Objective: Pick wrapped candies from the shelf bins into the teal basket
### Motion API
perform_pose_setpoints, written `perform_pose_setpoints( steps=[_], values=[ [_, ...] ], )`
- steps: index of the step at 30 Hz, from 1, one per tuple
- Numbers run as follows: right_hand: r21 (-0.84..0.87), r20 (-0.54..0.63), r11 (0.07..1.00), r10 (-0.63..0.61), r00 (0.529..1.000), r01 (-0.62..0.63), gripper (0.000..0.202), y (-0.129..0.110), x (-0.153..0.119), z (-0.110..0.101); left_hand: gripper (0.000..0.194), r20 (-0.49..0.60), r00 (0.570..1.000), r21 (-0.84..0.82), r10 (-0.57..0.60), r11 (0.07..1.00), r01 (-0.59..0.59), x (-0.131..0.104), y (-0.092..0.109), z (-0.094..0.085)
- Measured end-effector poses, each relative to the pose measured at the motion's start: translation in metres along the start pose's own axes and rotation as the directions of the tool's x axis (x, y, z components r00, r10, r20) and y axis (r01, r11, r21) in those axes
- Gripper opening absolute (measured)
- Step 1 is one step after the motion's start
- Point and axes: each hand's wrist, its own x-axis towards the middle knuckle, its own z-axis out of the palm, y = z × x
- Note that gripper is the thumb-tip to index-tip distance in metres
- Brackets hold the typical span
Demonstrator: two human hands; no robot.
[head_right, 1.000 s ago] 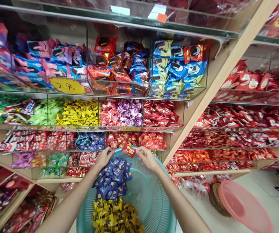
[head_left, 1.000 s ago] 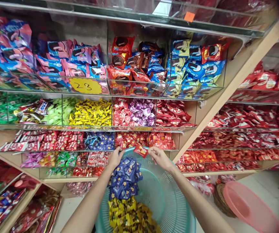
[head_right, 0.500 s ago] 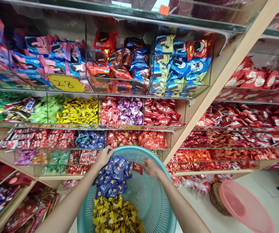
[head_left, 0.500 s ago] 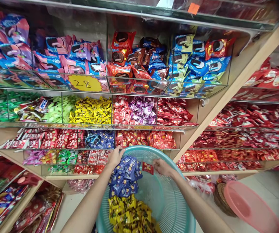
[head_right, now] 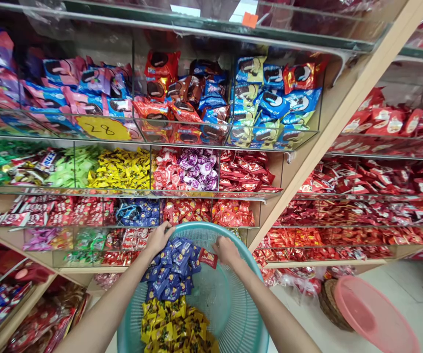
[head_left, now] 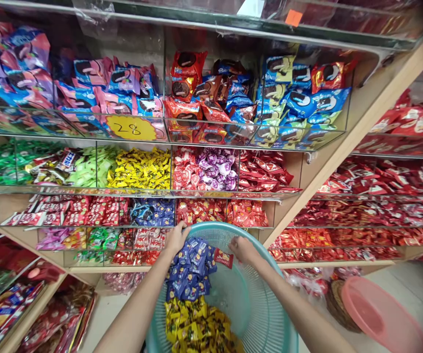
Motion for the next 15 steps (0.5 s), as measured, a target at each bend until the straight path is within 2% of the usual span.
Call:
perform_pose_setpoints(
  steps=[3, 5, 9, 15],
  values=[
    [-0.037, -0.098, 0.994, -0.111, 0.989, 0.107, 0.019, -0.028, 0.014, -0.013, 0.031, -0.004, 1.0, -0.008, 0.006, 1.0, -0.006, 0.001, -0.001, 0.001],
    [0.045, -0.15, 0.991, -0.122, 0.981, 0.13, 0.017, -0.046, 0.029, -0.017, 0.029, -0.006, 1.0, -0.01, 0.003, 1.0, -0.004, 0.001, -0.001, 0.001],
    [0.298, -0.143, 0.953, -0.011, 0.99, 0.054, 0.021, -0.072, 0.064, -0.009, 0.029, -0.005, 1.0, -0.014, 0.002, 1.0, -0.002, 0.0, -0.001, 0.0],
    [0.355, -0.142, 0.934, 0.093, 0.986, -0.037, 0.036, -0.083, 0.1, 0.009, 0.028, -0.017, 1.0, -0.01, 0.001, 1.0, -0.001, 0.001, -0.002, 0.002]
  ],
)
